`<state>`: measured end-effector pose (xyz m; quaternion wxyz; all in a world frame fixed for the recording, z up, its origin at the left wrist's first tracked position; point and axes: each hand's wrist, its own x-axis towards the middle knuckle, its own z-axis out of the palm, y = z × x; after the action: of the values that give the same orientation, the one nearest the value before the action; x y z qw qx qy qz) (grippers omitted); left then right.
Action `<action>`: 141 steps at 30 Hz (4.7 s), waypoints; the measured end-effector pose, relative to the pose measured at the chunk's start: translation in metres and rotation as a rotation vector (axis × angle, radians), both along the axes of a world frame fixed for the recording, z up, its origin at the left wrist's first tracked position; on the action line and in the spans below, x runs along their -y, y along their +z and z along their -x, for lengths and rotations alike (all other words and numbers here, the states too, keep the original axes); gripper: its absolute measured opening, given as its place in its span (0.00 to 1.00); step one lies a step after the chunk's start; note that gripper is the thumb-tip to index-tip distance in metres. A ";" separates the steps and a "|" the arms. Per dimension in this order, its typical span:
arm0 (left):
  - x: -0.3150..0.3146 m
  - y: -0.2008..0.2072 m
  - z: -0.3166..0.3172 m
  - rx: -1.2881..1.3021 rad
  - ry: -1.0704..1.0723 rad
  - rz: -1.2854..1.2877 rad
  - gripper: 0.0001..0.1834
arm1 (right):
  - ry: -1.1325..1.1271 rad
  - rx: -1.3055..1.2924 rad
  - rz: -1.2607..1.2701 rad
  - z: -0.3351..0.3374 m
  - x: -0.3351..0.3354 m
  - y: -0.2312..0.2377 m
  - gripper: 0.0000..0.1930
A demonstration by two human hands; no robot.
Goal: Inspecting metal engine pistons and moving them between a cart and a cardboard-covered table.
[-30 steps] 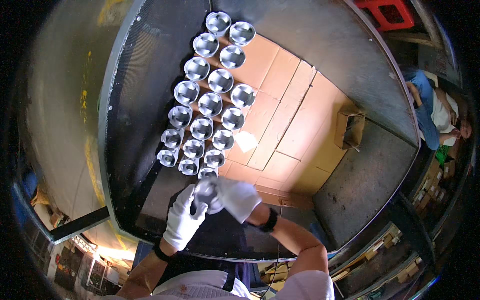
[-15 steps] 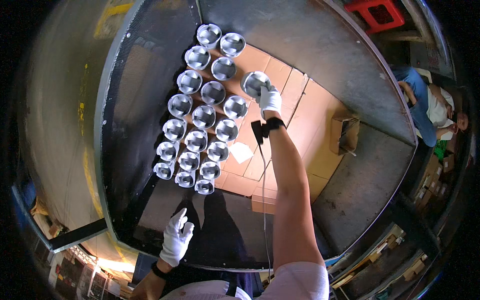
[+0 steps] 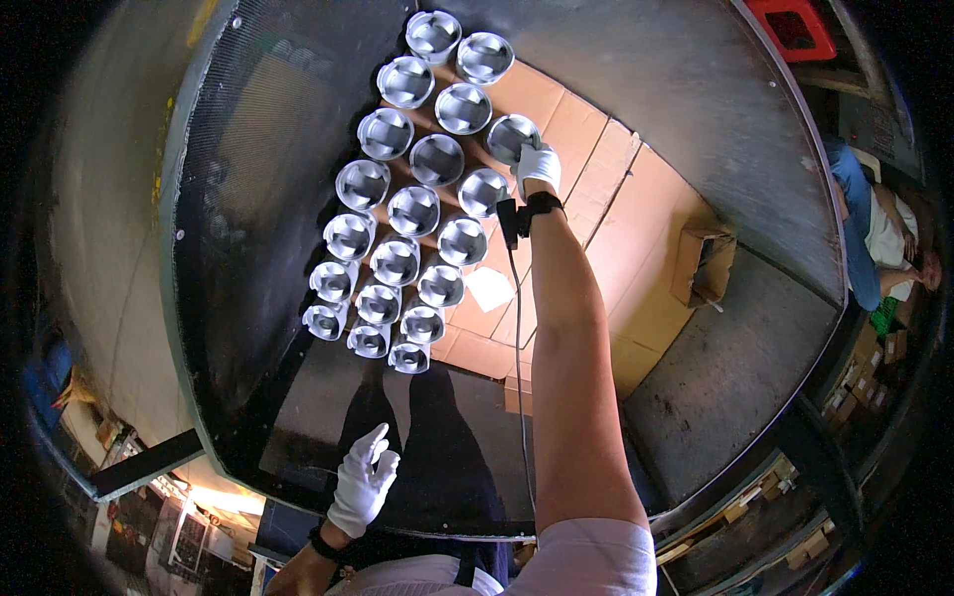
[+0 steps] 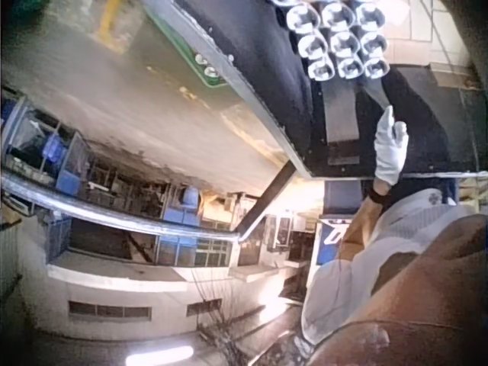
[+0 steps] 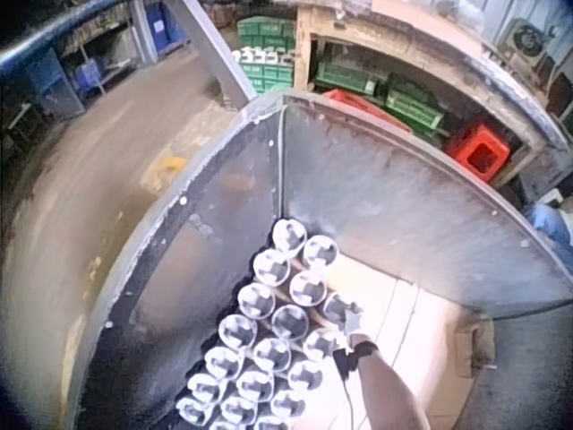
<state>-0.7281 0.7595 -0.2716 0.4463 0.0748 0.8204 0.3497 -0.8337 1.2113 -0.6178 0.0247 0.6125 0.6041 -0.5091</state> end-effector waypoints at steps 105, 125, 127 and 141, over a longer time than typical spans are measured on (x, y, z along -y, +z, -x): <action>0.456 0.228 -0.699 -0.039 2.836 0.107 0.18 | 3.194 -1.405 -0.385 -0.643 1.493 0.568 0.29; 0.499 0.242 -0.692 -0.083 2.727 0.060 0.17 | 2.914 -0.432 0.581 -0.597 1.457 0.529 0.30; 0.497 0.233 -0.702 -0.153 2.660 0.039 0.17 | 2.913 -0.249 0.527 -0.548 1.404 0.541 0.27; 0.489 0.183 -0.716 -0.256 1.719 -0.221 0.18 | 2.079 -0.109 0.061 -0.387 0.821 0.648 0.12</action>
<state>-0.0122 0.2704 -0.0889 -0.0770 -0.4879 0.5978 0.6314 -0.4463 0.3903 0.0300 0.4391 -0.2346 0.8212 -0.2789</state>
